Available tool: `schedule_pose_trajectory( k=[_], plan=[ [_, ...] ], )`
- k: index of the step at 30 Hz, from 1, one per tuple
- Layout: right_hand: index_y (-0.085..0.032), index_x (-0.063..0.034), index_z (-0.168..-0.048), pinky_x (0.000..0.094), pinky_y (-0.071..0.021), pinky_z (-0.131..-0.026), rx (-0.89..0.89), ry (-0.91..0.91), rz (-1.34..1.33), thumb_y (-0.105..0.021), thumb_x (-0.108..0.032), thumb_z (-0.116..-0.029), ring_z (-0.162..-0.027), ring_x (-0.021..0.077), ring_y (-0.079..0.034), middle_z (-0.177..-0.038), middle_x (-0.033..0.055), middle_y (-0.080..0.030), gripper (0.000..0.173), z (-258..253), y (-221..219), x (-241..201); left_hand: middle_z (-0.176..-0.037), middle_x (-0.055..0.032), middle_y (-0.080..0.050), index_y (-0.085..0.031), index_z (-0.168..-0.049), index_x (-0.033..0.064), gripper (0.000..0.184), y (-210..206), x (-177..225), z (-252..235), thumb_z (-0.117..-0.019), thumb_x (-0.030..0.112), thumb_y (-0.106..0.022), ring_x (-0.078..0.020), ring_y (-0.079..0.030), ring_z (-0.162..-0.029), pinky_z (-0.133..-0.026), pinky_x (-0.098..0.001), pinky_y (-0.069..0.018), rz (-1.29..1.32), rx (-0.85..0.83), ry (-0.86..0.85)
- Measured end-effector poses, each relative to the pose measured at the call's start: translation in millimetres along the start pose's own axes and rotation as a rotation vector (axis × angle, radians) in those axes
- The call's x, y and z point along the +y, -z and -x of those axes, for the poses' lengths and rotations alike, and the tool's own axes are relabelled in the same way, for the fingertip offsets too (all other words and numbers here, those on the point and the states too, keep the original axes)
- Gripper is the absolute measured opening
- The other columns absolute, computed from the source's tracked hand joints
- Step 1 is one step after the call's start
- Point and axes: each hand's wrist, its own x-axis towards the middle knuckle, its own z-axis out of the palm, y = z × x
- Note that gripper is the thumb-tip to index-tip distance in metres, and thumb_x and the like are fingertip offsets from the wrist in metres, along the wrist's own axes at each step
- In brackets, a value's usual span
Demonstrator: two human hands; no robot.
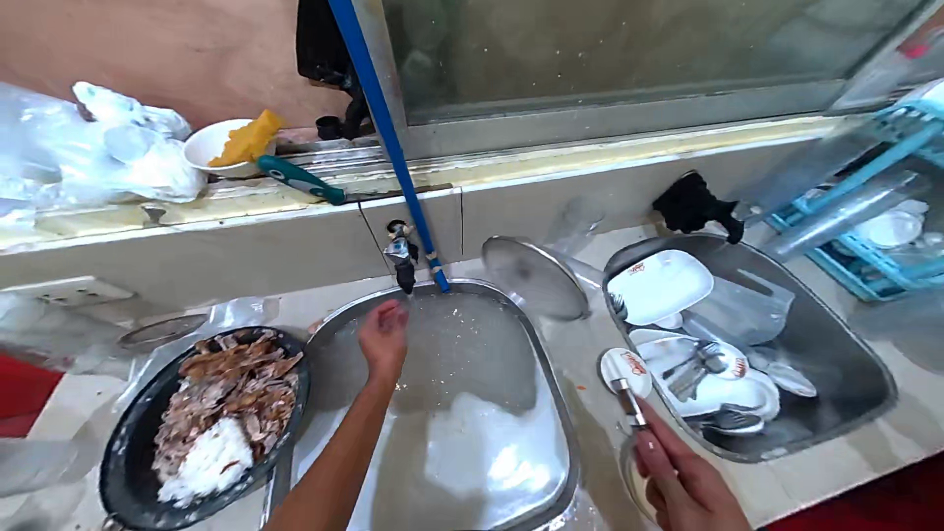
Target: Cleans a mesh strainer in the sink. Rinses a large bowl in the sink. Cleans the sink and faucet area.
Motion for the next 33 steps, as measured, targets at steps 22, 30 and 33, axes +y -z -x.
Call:
schedule_pose_trajectory(
  k=[22, 30, 33],
  plan=[
    [-0.034, -0.0069, -0.16, 0.0357, -0.0543, -0.058, -0.243, -0.008, 0.004, -0.041, -0.024, -0.1114, -0.068, 0.0174, -0.061, -0.103, 0.0116, -0.066, 0.052, 21.4, -39.5, -8.4, -0.065, -0.0163, -0.054, -0.059, -0.069, 0.0002, 0.069, 15.7, 19.9, -54.2, -0.1071, 0.054, -0.042, -0.0322, -0.055, -0.063, -0.061, -0.0557, -0.0445, -0.401, -0.172, 0.185],
    [-0.039, -0.0151, -0.15, 0.0178, -0.0374, -0.039, -0.554, -0.641, -0.765, -0.033, -0.029, -0.1137, -0.045, 0.0039, -0.044, -0.088, 0.0044, -0.063, 0.039, -14.9, -136.7, -38.5, -0.131, -0.0188, -0.064, -0.057, -0.14, 0.0043, 0.036, 58.5, 17.5, -58.2, -0.1069, 0.017, -0.053, -0.0309, -0.063, -0.119, -0.104, -0.0519, -0.0503, -0.3, -0.488, 0.055],
    [-0.037, -0.0157, -0.152, 0.0183, -0.0347, -0.038, -0.617, -0.574, -0.716, -0.03, -0.03, -0.114, -0.045, 0.0037, -0.04, -0.079, 0.0, -0.055, 0.041, -12.1, -139.0, -37.1, -0.103, -0.0164, -0.073, -0.067, -0.124, 0.0025, 0.031, 64.8, 23.0, -74.1, -0.0939, 0.007, -0.07, -0.0298, -0.071, -0.094, -0.09, -0.0537, -0.0564, -0.598, -0.491, -0.149]
  ],
)
